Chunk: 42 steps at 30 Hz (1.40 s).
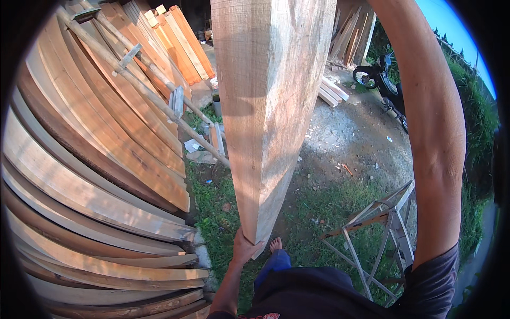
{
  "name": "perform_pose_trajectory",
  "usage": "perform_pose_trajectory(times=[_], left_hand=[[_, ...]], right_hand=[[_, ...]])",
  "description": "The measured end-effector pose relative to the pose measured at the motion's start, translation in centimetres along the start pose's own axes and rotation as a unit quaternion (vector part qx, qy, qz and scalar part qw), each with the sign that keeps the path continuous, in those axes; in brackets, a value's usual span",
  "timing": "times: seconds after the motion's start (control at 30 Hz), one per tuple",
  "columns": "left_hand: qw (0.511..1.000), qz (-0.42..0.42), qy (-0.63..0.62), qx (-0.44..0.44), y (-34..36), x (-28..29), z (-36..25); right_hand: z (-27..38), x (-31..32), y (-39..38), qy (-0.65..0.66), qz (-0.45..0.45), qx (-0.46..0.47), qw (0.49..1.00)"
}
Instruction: The person cuts a wooden plank with a hand saw, measures it with a tape measure, and stacks it with other planks. The person repeats measuring and handling of planks while sitting on the ground.
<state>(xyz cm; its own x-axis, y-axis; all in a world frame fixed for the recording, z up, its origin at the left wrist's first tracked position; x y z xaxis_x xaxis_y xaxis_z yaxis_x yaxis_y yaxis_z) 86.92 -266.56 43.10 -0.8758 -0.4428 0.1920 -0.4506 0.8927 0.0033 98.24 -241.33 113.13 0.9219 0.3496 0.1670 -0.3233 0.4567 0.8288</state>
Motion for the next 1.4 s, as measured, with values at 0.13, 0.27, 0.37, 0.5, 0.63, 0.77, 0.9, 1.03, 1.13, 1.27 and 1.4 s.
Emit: perform_pose_trajectory(times=[0.13,0.27,0.37,0.5,0.63,0.77,0.9,1.03,1.13,1.27,1.4], left_hand=[[0.994,-0.075,0.004,0.085,3.7,-1.5,2.2],[0.989,-0.107,0.035,0.100,7.4,-1.4,3.1],[0.980,-0.158,0.027,0.117,10.1,-2.0,2.8],[0.966,-0.228,0.021,0.121,13.8,-3.5,1.7],[0.946,-0.273,0.046,0.166,18.6,-5.1,2.1],[0.925,-0.290,0.010,0.243,23.2,-7.5,4.5],[0.941,-0.263,0.058,0.207,30.5,-8.1,6.5],[0.911,-0.244,0.141,0.301,39.9,-9.1,4.7],[0.894,-0.221,0.203,0.333,46.8,-9.1,0.8],[0.878,-0.187,0.269,0.350,55.1,-8.6,-4.8],[0.861,-0.164,0.318,0.362,61.1,-8.1,-7.7]], right_hand=[[-8.5,-2.6,2.2,0.050,0.042,-0.027,0.998],[-19.3,-6.1,-0.3,0.100,0.094,-0.147,0.980],[-28.1,-10.4,-6.3,0.212,0.115,-0.199,0.950],[-39.6,-14.4,-16.0,0.321,0.166,-0.410,0.837],[-49.4,-16.9,-20.9,0.350,0.216,-0.443,0.797],[-59.2,-17.8,-22.1,0.375,0.195,-0.438,0.794],[-69.1,-17.8,-21.5,0.346,0.141,-0.494,0.785],[-78.1,-16.3,-19.2,0.347,0.080,-0.586,0.728],[-85.5,-15.1,-16.8,0.349,0.050,-0.640,0.682],[-96.0,-14.8,-11.6,0.375,0.035,-0.665,0.644],[-104.1,-13.7,-5.1,0.421,-0.006,-0.604,0.677]])
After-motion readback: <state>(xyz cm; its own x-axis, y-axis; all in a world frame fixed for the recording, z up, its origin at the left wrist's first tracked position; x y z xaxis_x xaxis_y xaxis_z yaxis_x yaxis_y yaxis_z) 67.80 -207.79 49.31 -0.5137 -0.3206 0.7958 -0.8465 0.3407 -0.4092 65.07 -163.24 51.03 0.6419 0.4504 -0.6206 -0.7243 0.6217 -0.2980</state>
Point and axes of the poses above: each hand's wrist, its own y-axis towards the middle knuckle, its own x-axis out of the back of the hand, z = x × y, the point moved 3 cm from there along y, towards the middle knuckle, and after that the axes turned 14 degrees about -y, right-handed, at the moved point
